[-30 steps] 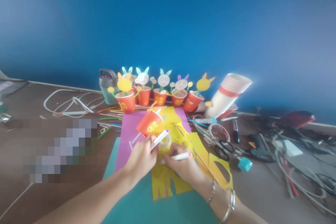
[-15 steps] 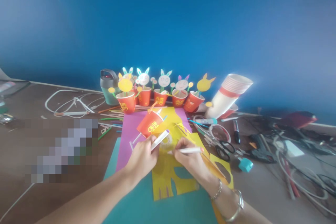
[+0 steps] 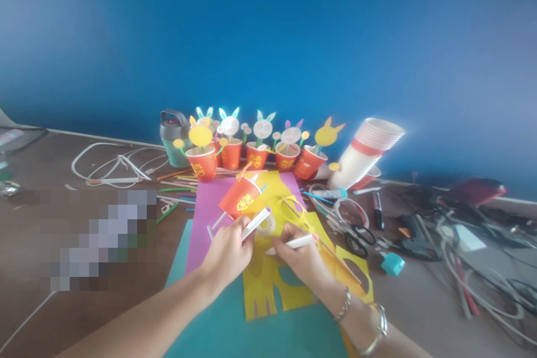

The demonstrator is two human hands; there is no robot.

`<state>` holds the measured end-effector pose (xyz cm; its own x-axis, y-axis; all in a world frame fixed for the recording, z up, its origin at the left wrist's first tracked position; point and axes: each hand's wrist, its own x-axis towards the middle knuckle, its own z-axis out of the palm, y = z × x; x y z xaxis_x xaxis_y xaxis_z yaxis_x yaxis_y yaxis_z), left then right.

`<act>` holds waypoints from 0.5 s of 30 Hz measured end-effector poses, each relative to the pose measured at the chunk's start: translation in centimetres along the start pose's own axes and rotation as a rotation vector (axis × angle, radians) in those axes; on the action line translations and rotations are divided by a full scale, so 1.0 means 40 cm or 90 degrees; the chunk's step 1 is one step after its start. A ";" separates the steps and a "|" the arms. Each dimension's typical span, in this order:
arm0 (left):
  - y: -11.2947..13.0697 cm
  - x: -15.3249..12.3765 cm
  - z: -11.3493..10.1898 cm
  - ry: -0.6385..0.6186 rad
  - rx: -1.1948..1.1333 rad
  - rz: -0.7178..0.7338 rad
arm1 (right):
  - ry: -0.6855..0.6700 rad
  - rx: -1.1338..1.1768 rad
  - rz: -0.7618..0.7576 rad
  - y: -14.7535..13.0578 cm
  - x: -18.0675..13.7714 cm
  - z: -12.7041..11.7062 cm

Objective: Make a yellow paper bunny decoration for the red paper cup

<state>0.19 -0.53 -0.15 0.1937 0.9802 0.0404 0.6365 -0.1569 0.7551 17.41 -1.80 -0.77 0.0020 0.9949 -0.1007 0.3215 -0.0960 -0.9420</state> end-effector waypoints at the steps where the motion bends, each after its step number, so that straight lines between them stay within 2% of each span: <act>1: -0.001 0.000 0.000 0.002 0.001 0.002 | -0.003 -0.004 -0.001 0.000 0.000 0.000; 15: -0.007 0.000 0.005 0.013 -0.001 0.015 | -0.042 -0.058 0.001 -0.008 0.000 -0.002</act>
<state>0.15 -0.53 -0.49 0.1931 0.9785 0.0720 0.6308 -0.1800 0.7548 17.35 -1.77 -0.43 -0.0586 0.9904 -0.1255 0.4069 -0.0911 -0.9089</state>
